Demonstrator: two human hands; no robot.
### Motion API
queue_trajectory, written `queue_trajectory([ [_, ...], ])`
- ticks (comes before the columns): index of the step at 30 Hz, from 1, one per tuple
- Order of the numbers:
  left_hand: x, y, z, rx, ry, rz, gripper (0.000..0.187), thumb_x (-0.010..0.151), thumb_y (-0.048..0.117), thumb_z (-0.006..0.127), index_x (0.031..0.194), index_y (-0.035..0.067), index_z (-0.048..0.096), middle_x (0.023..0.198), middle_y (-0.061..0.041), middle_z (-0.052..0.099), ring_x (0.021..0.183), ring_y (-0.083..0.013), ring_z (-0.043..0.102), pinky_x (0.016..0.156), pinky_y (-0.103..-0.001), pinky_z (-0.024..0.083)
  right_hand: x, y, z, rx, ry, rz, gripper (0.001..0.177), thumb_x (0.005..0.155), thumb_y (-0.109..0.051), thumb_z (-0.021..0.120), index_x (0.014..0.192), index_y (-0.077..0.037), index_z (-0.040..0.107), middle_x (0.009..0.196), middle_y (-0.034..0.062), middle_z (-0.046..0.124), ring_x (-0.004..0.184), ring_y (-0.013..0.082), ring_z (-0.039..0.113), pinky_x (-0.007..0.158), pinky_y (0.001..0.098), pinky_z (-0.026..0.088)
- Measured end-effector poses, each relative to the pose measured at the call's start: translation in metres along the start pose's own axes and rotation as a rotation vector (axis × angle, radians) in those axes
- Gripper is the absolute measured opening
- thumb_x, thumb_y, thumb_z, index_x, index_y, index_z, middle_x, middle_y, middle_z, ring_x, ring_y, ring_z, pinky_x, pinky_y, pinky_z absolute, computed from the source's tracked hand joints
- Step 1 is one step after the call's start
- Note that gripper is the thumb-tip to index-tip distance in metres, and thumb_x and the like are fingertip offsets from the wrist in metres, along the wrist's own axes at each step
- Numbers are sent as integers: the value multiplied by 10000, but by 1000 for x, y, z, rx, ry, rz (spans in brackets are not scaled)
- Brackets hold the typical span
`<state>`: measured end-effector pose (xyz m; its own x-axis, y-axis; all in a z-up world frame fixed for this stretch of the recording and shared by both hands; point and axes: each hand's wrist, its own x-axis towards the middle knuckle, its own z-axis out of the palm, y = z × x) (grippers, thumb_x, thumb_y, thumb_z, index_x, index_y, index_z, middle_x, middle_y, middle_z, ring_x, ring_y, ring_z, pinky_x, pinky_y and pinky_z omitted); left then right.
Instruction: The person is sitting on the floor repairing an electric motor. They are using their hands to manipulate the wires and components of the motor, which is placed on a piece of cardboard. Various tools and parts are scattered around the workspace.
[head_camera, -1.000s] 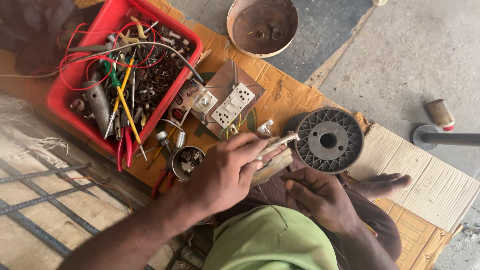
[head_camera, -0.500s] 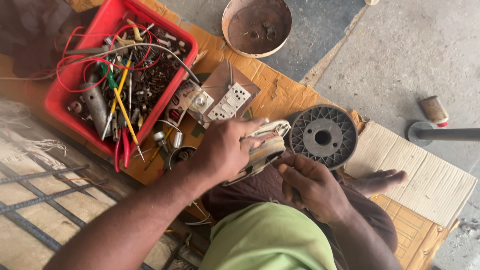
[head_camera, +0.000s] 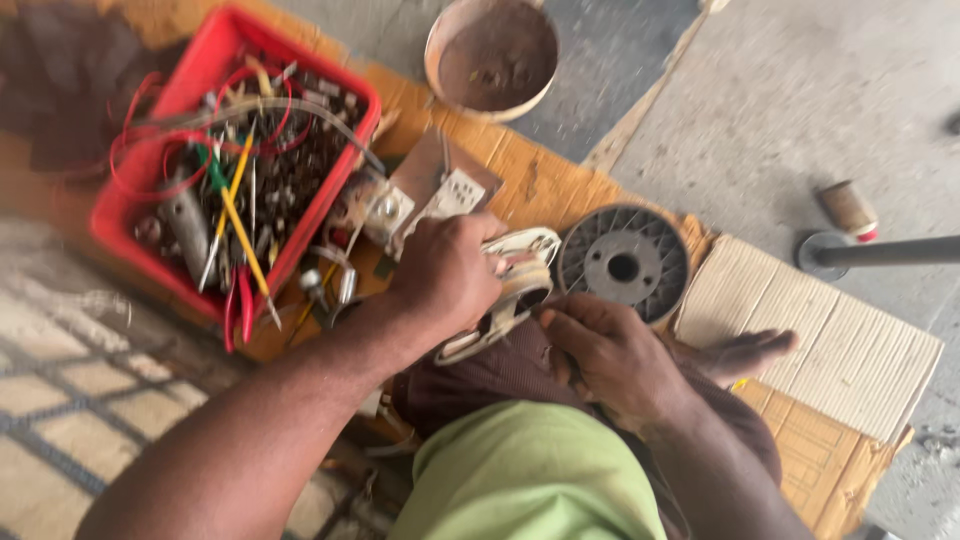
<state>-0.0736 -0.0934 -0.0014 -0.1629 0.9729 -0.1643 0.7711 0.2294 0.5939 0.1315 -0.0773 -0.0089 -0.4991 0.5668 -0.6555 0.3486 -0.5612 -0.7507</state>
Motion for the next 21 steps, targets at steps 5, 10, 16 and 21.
queue_trajectory([
  [5, 8, -24, 2, -80, 82, 194, 350, 853, 100, 750, 1192, 25, 705, 1136, -192, 742, 1030, -330, 734, 916, -411, 558, 6, 6, -29, 350, -303, 1, 464, 927, -251, 551, 1334, -36, 612, 841, 110, 730, 691, 201, 676, 610, 322, 553],
  [10, 28, -55, 2, -70, 19, 53, 373, 907, 147, 708, 1264, 45, 677, 1247, -167, 712, 1133, -308, 693, 978, -395, 537, 46, 24, -35, 521, -396, -328, 392, 932, -99, 627, 1297, 40, 597, 1100, 157, 746, 997, 253, 729, 879, 397, 613],
  [16, 42, -74, -7, -175, -48, 23, 379, 964, 244, 645, 1287, 47, 672, 1278, -164, 688, 1180, -295, 659, 993, -407, 497, 86, 31, -9, 397, -262, -664, 312, 951, 22, 668, 1262, 48, 666, 1174, 163, 720, 1082, 231, 702, 987, 377, 589],
  [21, 42, -68, -19, -280, -139, -162, 431, 997, 415, 538, 1118, 68, 763, 1039, -130, 795, 977, -266, 774, 906, -407, 565, 102, 20, 14, 102, -2, -915, 239, 1083, -105, 652, 1284, 21, 679, 1291, 147, 646, 1099, 195, 637, 926, 342, 557],
])
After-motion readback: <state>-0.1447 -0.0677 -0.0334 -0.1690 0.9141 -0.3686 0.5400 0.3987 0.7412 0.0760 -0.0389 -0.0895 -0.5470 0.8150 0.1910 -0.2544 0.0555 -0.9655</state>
